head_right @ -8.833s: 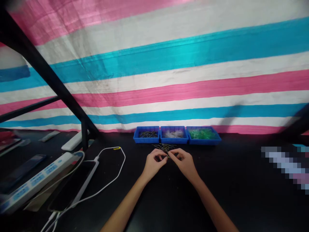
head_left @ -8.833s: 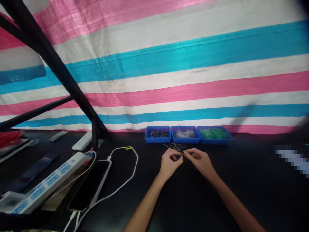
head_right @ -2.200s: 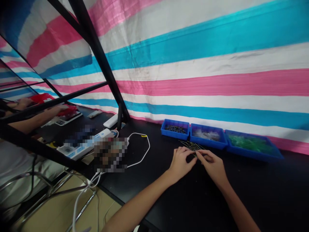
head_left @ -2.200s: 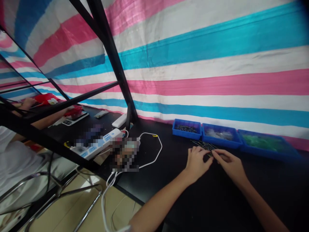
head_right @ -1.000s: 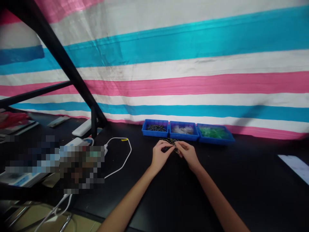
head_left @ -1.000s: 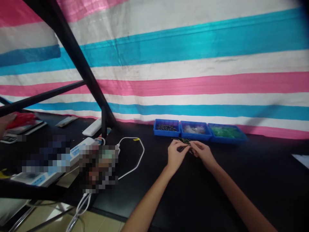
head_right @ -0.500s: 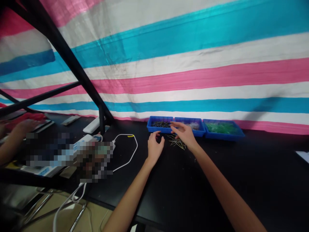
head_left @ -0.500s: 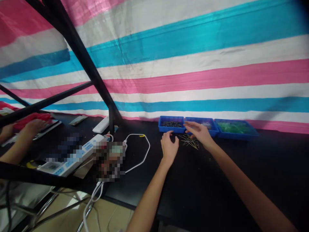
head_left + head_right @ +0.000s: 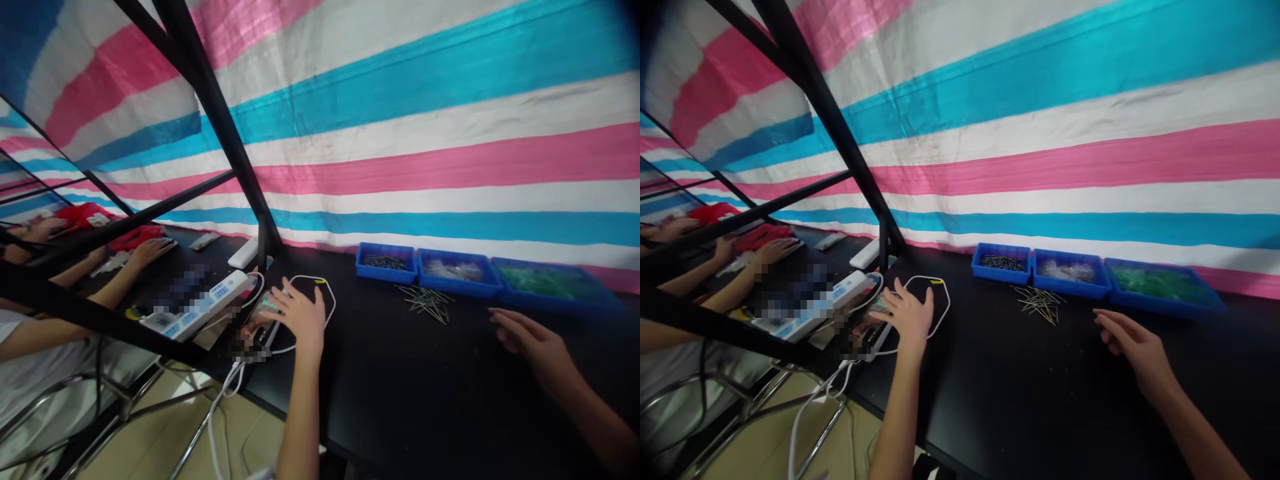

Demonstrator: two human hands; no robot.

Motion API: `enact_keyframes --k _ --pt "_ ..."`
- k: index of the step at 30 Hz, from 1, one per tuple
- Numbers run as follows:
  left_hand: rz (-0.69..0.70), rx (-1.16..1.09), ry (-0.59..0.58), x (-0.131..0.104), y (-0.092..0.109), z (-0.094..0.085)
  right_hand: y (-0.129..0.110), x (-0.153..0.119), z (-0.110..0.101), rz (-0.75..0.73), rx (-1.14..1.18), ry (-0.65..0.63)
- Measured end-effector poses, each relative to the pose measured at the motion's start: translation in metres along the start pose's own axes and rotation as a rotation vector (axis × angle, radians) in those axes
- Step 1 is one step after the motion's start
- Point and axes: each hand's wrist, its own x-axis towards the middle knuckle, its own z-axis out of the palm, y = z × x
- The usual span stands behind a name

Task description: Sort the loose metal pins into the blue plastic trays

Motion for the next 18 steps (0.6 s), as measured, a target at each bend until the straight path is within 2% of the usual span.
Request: enact_keyframes --k 7,13,18 --pt "-0.013 0.071 -0.049 -0.010 -0.003 0.004 -0.002 -0.004 0.006 0.047 0.123 0.040" --pt "-0.045 0.023 0.026 -0.006 -0.006 0.011 -0.004 -0.005 0.002 0.075 0.168 0.034" --pt "-0.049 -0.067 0.038 -0.002 -0.004 0.010 -0.003 -0.003 0.002 0.088 0.196 0.048"
